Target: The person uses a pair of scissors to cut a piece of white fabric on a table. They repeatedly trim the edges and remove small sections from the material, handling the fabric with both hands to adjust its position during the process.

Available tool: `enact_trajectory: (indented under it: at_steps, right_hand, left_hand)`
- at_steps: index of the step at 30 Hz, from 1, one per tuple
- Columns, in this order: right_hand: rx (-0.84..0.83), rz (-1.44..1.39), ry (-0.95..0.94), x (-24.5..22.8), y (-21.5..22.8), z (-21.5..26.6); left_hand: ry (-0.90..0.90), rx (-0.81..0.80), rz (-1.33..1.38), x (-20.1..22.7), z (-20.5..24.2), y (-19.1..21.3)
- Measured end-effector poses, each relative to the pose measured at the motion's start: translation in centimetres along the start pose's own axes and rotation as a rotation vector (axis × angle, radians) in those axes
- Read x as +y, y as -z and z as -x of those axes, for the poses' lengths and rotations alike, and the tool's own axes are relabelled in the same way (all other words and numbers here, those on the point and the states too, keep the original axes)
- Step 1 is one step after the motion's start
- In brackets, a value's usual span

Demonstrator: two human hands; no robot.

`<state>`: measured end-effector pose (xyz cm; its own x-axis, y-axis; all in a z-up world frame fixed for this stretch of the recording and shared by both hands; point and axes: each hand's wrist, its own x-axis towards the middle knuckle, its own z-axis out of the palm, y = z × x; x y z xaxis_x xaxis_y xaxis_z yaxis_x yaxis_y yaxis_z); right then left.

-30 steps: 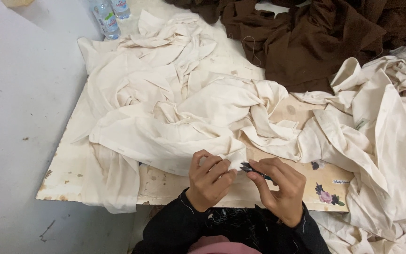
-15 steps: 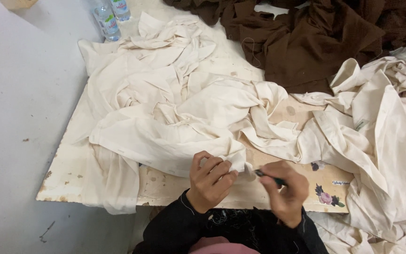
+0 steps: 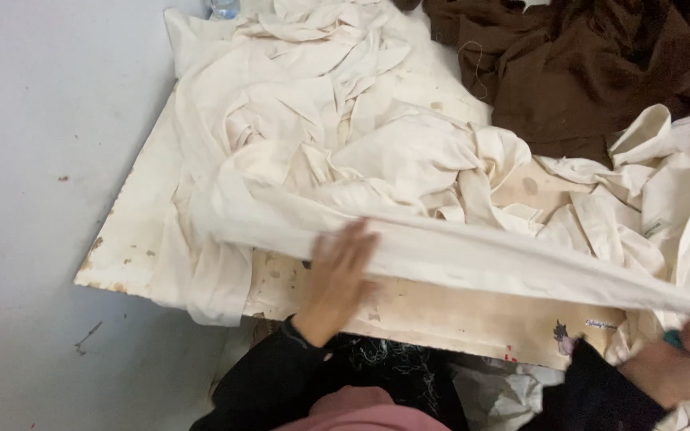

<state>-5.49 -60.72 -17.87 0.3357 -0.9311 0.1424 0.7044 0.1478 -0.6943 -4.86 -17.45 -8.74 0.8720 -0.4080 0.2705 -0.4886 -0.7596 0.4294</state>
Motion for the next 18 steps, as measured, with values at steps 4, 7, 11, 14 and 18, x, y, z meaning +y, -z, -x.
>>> enact_trajectory:
  at_steps: [4,7,11,14,18]
  right_hand:
    - [-0.139,0.240,0.241,0.5,4.3,-1.6]
    - [-0.044,0.398,0.419,0.2,1.5,1.4]
    - [0.047,0.614,0.040,-0.8,-7.1,7.1]
    - [-0.944,0.620,0.093,1.1,-11.3,12.4]
    - [-1.212,0.756,-0.040,1.6,-16.4,20.5]
  left_hand:
    - [0.224,-0.193,-0.219,-3.1,2.9,-1.0]
    - [0.073,-0.186,0.286,-3.3,4.5,0.5]
    - [0.146,-0.489,0.706,-2.9,3.8,4.3]
    - [0.423,0.278,0.290,-6.9,2.2,2.3]
    - [0.452,0.431,-0.307,-13.5,-0.7,-3.0]
